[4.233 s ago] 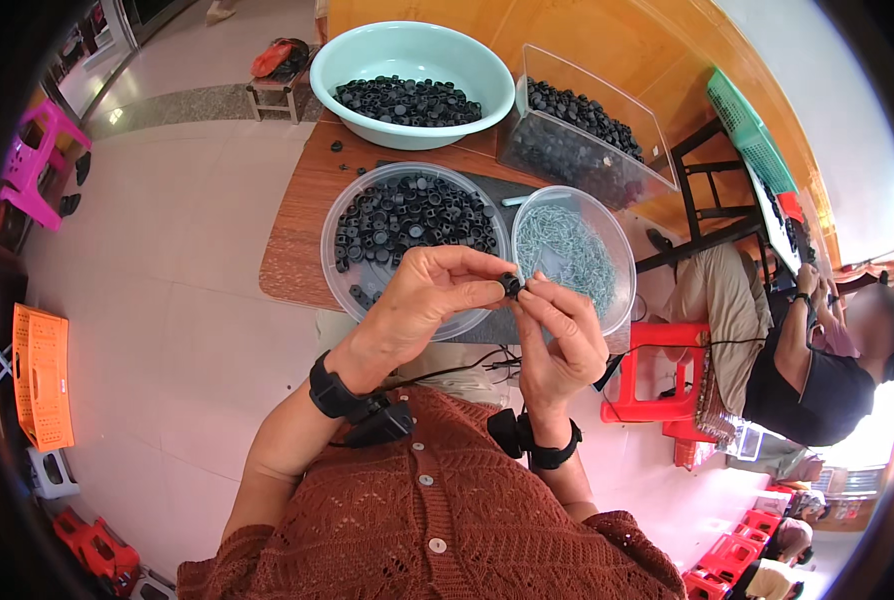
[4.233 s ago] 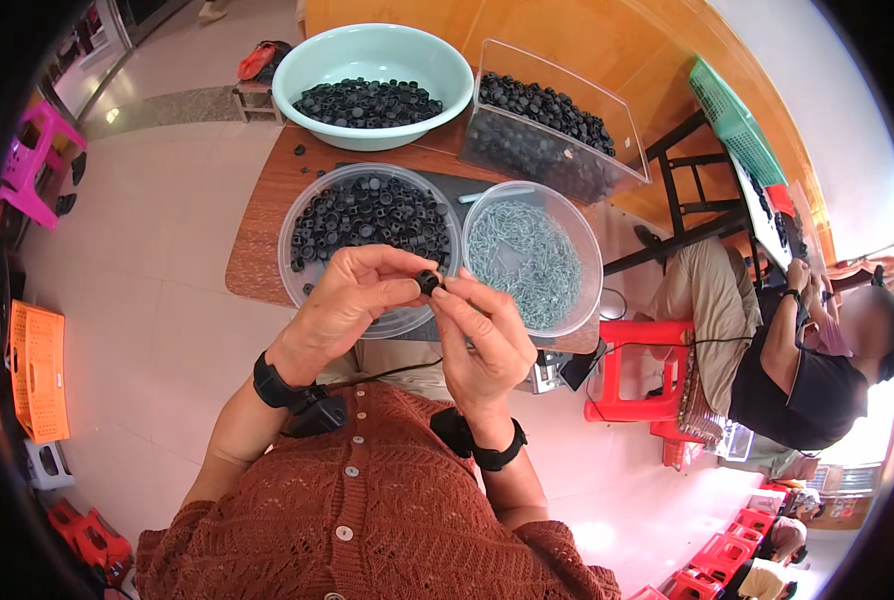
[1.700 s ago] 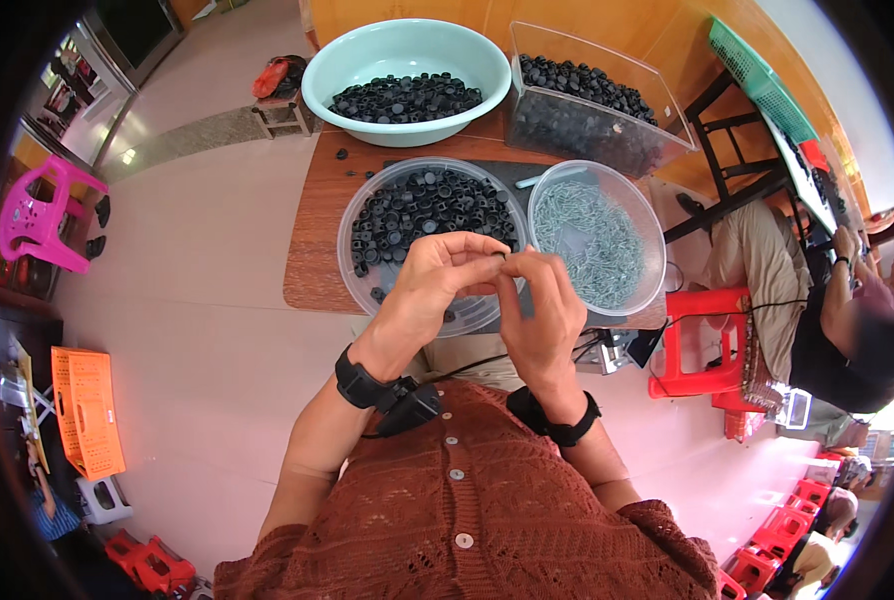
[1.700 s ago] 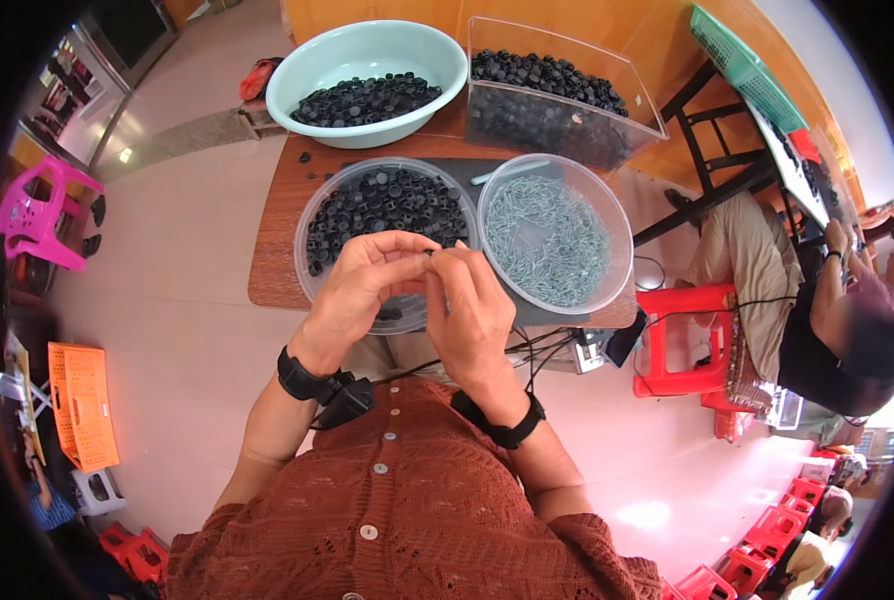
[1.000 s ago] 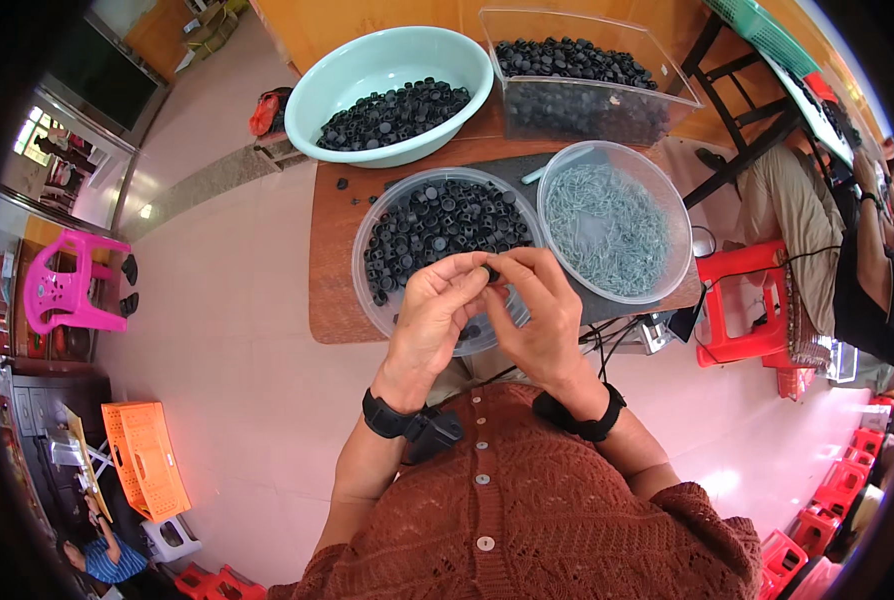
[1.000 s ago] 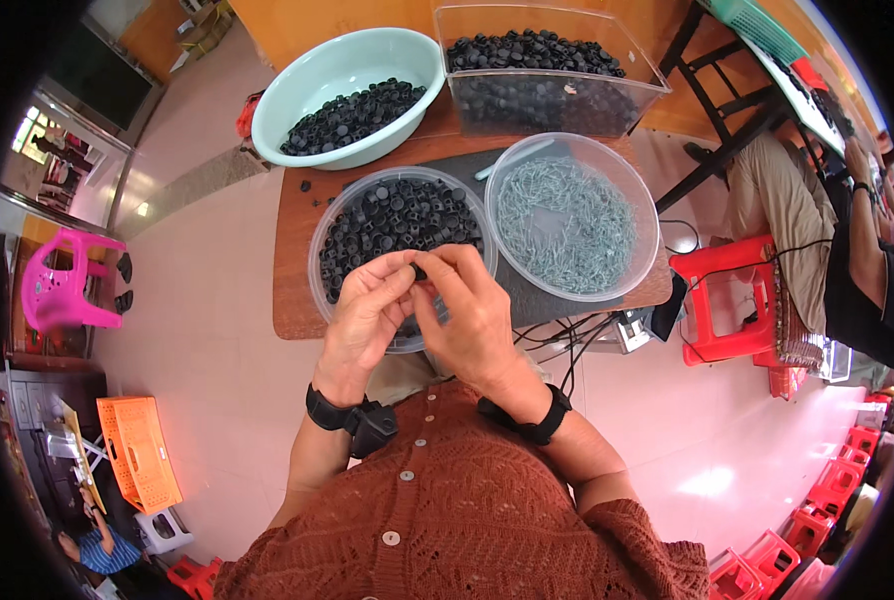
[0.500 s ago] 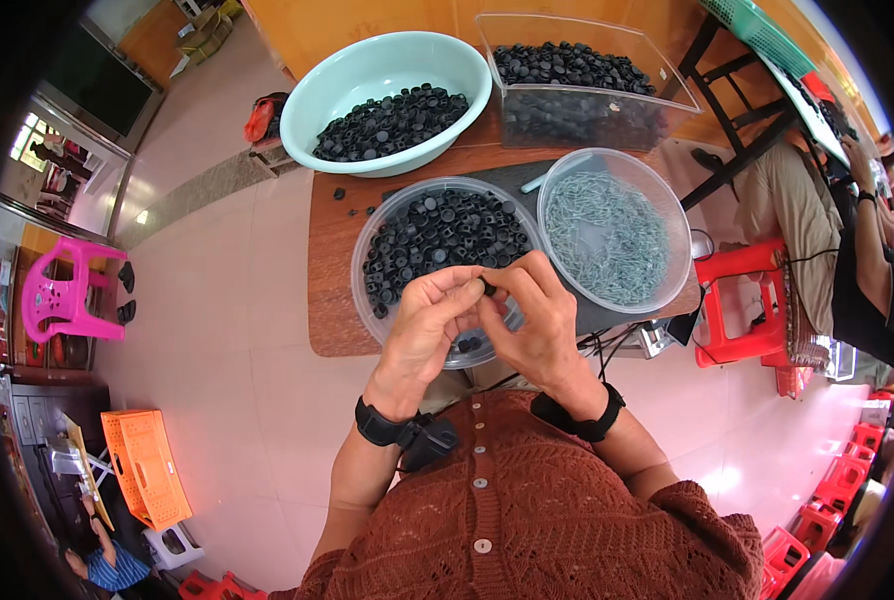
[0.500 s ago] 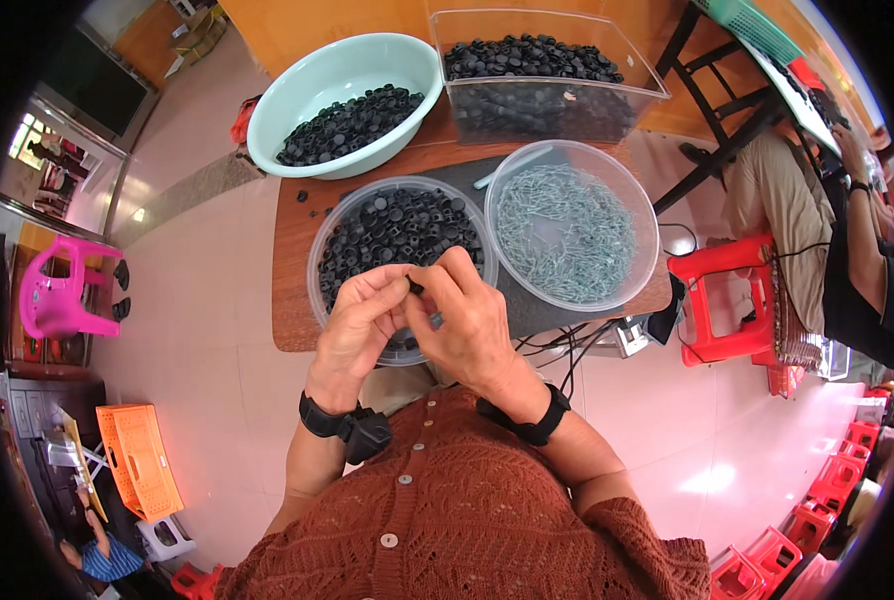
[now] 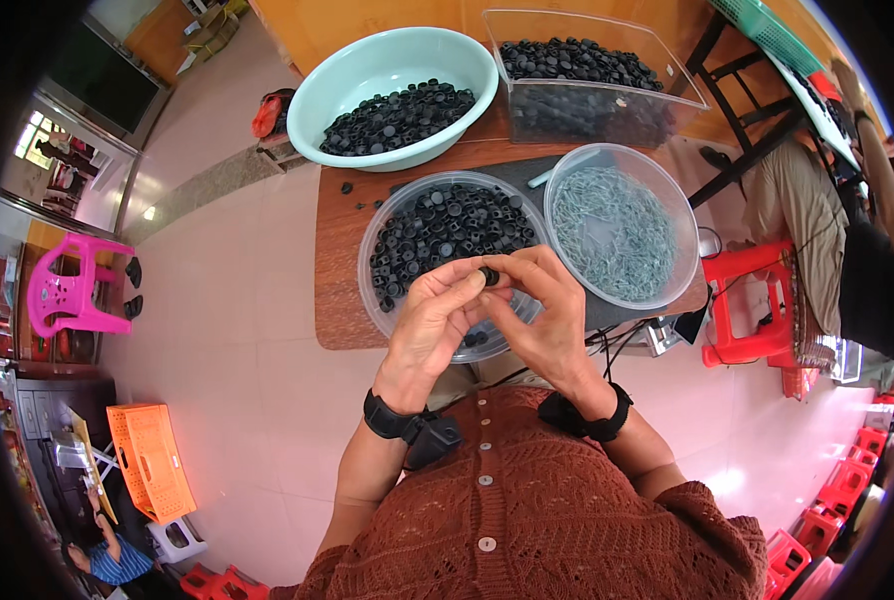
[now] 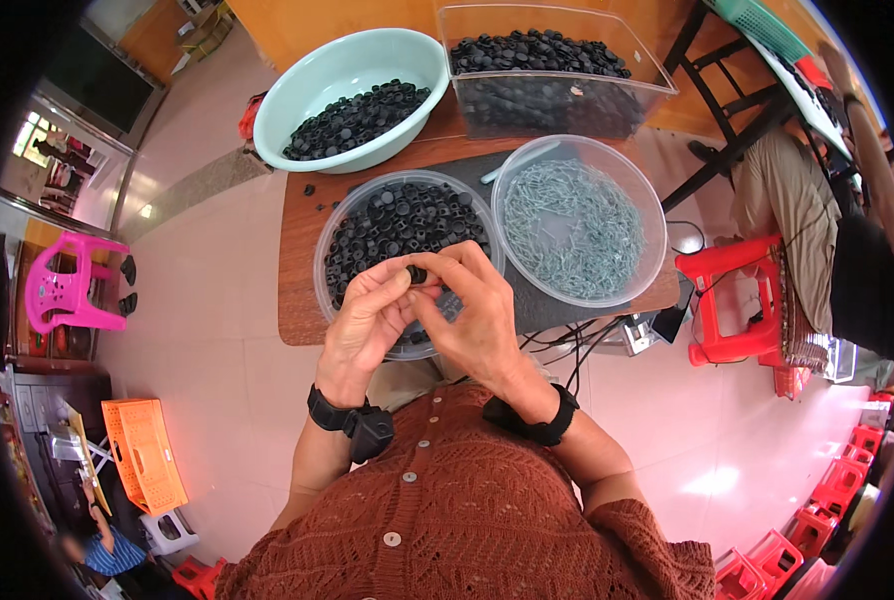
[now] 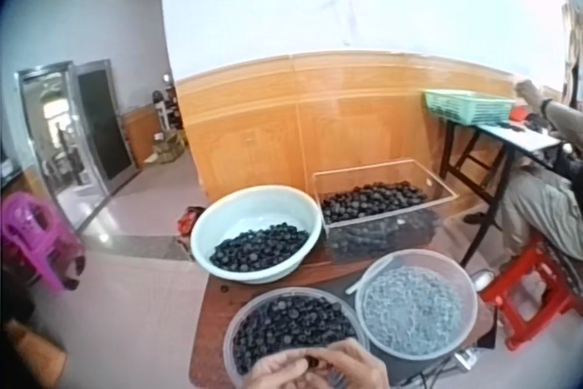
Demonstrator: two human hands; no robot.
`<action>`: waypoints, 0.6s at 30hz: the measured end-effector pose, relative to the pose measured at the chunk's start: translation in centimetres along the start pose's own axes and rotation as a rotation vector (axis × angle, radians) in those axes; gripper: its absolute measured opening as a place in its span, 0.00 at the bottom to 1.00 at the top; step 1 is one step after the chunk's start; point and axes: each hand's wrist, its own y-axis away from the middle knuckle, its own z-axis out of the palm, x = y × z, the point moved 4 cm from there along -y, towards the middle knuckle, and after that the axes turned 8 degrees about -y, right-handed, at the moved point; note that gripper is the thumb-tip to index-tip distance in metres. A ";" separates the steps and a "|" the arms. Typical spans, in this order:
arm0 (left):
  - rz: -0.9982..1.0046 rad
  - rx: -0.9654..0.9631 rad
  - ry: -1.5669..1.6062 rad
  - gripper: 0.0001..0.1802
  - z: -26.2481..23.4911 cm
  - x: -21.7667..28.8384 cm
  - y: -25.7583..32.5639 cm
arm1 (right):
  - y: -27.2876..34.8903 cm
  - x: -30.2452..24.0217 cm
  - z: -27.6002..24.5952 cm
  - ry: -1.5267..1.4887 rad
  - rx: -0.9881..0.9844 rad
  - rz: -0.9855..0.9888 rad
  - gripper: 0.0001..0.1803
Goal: Assembling small black plastic components by hand in a workshop setting.
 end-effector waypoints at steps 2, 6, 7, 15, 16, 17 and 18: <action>-0.007 -0.008 0.022 0.13 0.0 -0.1 0.0 | 0.1 -0.1 -0.1 0.002 0.007 -0.006 0.18; 0.016 0.010 -0.008 0.13 0.2 -0.3 0.1 | 0.2 -0.1 -0.2 0.020 0.019 -0.035 0.18; 0.034 0.017 -0.035 0.13 0.3 -0.4 0.1 | 0.2 0.0 -0.2 0.024 0.024 -0.040 0.17; 0.050 0.027 -0.044 0.13 0.3 -0.6 0.3 | 0.3 0.3 0.0 0.048 0.042 -0.090 0.16; 0.040 0.023 -0.034 0.13 0.3 -0.7 0.3 | 0.4 0.3 0.1 0.057 0.037 -0.094 0.16; 0.041 0.023 -0.033 0.13 0.2 -0.7 0.3 | 0.4 0.2 0.0 0.058 0.036 -0.095 0.16; 0.036 0.015 -0.027 0.13 0.2 -0.7 0.4 | 0.4 0.1 0.0 0.079 0.029 -0.103 0.16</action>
